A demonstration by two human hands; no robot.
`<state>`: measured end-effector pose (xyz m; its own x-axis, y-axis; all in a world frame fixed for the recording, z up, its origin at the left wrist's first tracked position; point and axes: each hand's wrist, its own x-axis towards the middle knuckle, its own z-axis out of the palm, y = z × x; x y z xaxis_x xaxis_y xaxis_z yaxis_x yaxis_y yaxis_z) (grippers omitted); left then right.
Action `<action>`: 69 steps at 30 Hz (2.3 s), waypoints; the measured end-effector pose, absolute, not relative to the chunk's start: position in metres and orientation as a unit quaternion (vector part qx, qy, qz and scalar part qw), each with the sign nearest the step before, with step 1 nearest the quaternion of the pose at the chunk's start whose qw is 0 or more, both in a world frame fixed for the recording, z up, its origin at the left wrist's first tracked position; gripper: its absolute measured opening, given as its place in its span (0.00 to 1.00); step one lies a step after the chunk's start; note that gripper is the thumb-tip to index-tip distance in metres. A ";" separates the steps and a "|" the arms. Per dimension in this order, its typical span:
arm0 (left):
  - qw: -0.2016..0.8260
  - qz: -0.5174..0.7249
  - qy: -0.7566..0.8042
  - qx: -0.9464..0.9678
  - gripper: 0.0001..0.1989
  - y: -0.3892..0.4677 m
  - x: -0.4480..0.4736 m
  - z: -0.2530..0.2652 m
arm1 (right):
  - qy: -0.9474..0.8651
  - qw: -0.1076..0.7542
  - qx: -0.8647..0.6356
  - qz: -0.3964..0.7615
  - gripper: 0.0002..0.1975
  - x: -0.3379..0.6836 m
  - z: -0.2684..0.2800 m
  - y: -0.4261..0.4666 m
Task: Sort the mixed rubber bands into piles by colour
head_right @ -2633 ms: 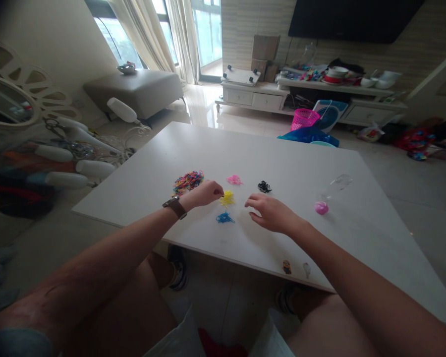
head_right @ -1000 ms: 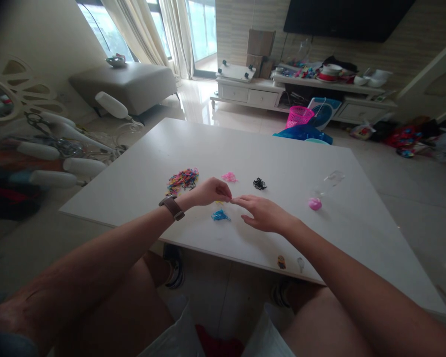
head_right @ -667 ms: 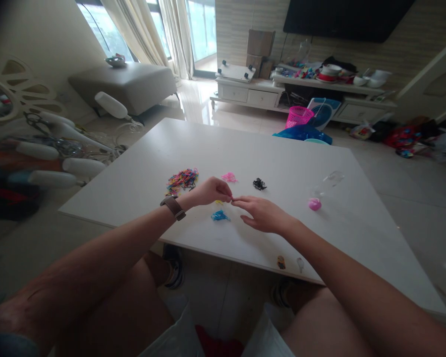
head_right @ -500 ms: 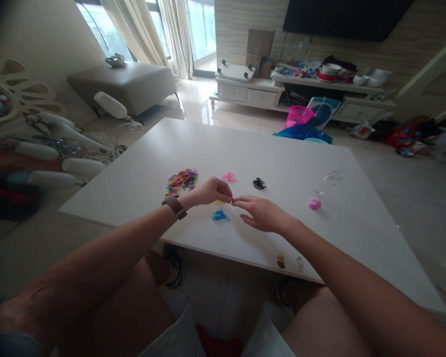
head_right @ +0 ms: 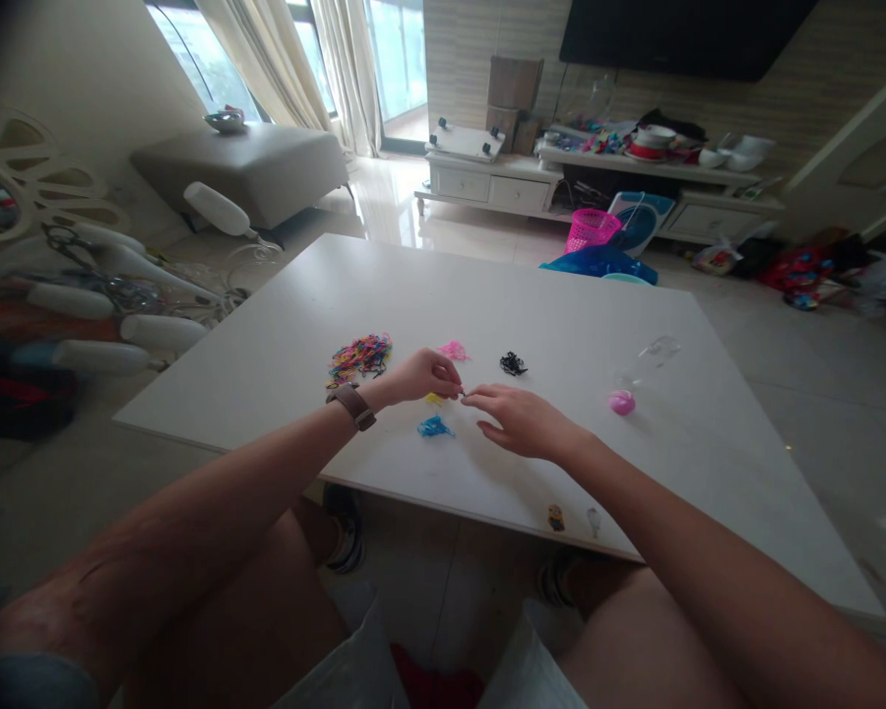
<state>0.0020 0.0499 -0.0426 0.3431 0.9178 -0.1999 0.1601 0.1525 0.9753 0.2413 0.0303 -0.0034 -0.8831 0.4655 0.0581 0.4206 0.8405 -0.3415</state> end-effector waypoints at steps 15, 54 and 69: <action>0.611 0.548 0.508 0.261 0.09 0.086 -0.007 -0.037 | -0.951 0.069 -0.263 0.146 0.20 0.248 -0.007 0.036; 0.218 0.215 0.753 0.582 0.06 0.043 -0.133 -0.010 | -0.864 0.055 -0.498 0.053 0.17 0.262 -0.035 0.077; 0.239 0.111 0.752 0.604 0.15 0.035 -0.150 -0.040 | -0.873 0.041 -0.482 0.057 0.15 0.260 -0.034 0.073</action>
<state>-0.1498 0.0353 -0.0395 -0.1556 0.9616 -0.2259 0.8557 0.2454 0.4555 0.2598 0.0728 -0.0342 -0.5320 0.8465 0.0178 0.8372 0.5291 -0.1386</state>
